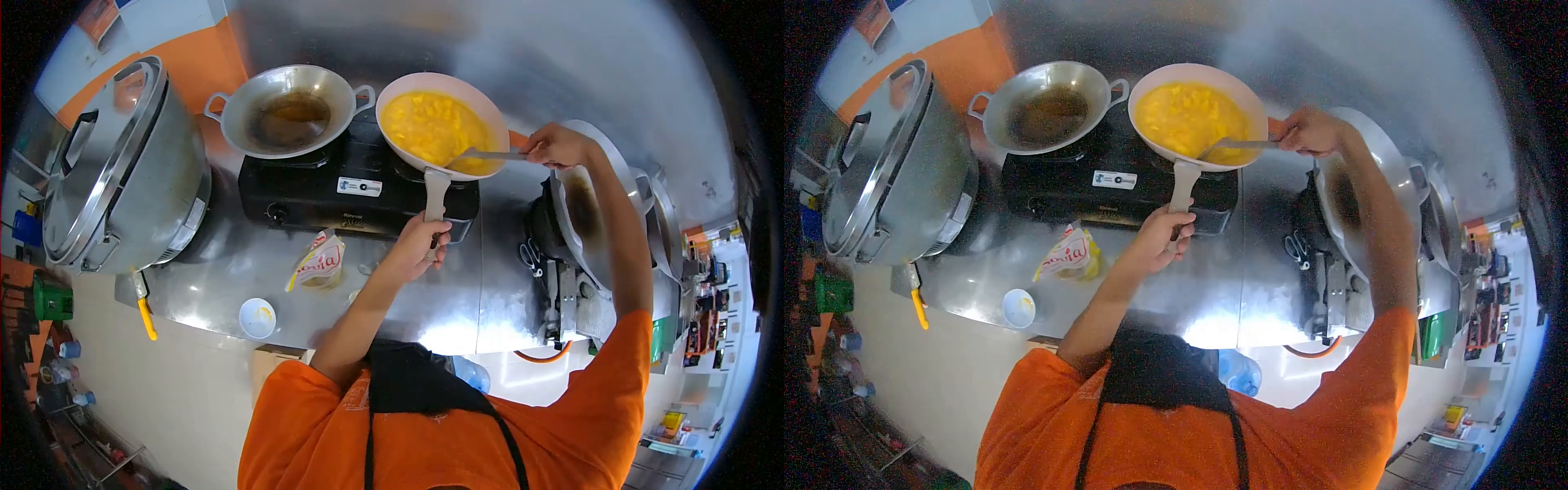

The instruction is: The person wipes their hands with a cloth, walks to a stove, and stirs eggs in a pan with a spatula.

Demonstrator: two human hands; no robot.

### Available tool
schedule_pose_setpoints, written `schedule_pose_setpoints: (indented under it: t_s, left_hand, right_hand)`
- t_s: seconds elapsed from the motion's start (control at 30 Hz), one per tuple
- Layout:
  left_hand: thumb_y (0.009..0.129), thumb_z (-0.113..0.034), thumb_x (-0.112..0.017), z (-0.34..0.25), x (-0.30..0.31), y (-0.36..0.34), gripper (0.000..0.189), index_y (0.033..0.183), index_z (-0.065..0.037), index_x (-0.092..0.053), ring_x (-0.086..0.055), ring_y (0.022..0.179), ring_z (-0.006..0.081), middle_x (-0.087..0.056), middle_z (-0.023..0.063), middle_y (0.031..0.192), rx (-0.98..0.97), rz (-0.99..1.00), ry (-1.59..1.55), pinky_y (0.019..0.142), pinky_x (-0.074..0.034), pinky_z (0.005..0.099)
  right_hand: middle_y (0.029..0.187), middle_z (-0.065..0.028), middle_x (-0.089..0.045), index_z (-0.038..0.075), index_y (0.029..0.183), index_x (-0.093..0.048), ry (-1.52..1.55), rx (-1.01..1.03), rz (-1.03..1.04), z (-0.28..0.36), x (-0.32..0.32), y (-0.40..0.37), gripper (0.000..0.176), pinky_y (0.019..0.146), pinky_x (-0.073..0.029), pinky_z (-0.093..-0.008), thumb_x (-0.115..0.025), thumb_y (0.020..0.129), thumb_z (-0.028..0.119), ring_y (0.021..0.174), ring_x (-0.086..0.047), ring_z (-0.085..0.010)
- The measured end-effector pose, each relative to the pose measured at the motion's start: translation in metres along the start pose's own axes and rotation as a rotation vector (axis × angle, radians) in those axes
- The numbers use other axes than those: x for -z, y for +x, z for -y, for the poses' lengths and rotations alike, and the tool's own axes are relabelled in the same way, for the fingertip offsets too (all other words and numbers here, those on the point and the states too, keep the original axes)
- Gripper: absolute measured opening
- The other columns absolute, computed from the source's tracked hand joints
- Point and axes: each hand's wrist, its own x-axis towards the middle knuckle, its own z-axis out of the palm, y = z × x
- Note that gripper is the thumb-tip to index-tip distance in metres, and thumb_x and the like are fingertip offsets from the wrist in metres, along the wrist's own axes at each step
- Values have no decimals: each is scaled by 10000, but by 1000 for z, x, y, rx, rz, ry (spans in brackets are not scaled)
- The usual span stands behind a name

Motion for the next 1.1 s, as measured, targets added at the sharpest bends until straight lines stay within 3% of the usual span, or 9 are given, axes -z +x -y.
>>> schedule_pose_setpoints:
  t_s: [0.03, 0.07, 0.17, 0.3, 0.37, 0.47, 0.77, 0.97, 1.1]
  left_hand:
    - [805, -177, -564, 1, 1, 1, 384, 1159, -162, -416, -420, 452, 118, -448, -35, 598, -4, 5, -4, 413, -305, 282]
    - [804, -176, -565, 2, 1, 1, 393, 1167, -161, -414, -423, 453, 117, -448, -35, 598, -6, 10, -7, 412, -306, 281]
    - [802, -173, -567, -1, -1, -3, 424, 1193, -156, -404, -432, 455, 115, -448, -34, 597, -2, 0, 3, 411, -311, 277]
    - [805, -167, -564, 0, -4, -2, 432, 1205, -154, -401, -438, 456, 113, -445, -33, 597, -1, -3, 9, 406, -318, 272]
    - [808, -165, -562, 2, -3, 0, 423, 1201, -156, -405, -435, 457, 113, -444, -32, 599, -8, -5, 3, 404, -320, 272]
    - [810, -166, -561, 2, -3, 0, 421, 1201, -157, -405, -431, 458, 112, -443, -32, 602, -1, -10, 9, 403, -320, 270]
    - [812, -148, -534, 2, -1, 2, 443, 1208, -105, -339, -455, 439, 134, -460, 6, 622, -9, 33, 20, 379, -349, 284]
    - [810, -144, -534, 3, -1, 2, 429, 1195, -106, -348, -456, 434, 142, -462, 14, 626, -30, 28, 18, 371, -350, 287]
    - [812, -179, -563, 3, 0, 0, 412, 1192, -158, -406, -436, 466, 108, -450, -36, 606, -9, -8, 26, 395, -323, 275]
  right_hand:
    - [524, 0, -493, 69, 972, -649, -5, 9, -31, 6, -9, -2, 263, 367, -371, -253, -642, 745, 201, 433, -462, -93]
    - [531, -8, -471, 20, 1015, -616, 59, 54, -34, 16, -19, -6, 272, 338, -284, -234, -617, 768, 134, 416, -403, -74]
    - [792, -64, -603, 54, 990, -639, 5, 117, -61, 30, -41, -1, 271, 465, -447, -284, -597, 783, 225, 560, -563, -139]
    - [875, -108, -602, 36, 1032, -612, -283, 268, -290, 54, -67, 4, 302, 605, -461, -294, -553, 812, 234, 680, -580, -198]
    - [996, -137, -600, 31, 1030, -609, -369, 378, -354, 47, -77, 27, 325, 772, -464, -326, -532, 816, 263, 861, -594, -258]
    - [1046, -171, -590, 29, 1031, -607, -219, 181, -286, 70, -84, 33, 324, 908, -394, -355, -521, 809, 248, 1020, -533, -303]
    - [1002, -182, -610, 4, 1007, -610, -355, 125, -369, 85, -80, 83, 319, 809, -464, -352, -474, 783, 186, 898, -596, -299]
    - [831, -205, -627, -16, 1007, -602, -275, 71, -431, 65, -65, 101, 311, 517, -498, -347, -479, 783, 162, 583, -618, -279]
    - [750, -217, -628, -17, 913, -640, -156, 82, -376, 54, -56, 74, 288, 560, -497, -393, -486, 753, 167, 603, -625, -287]
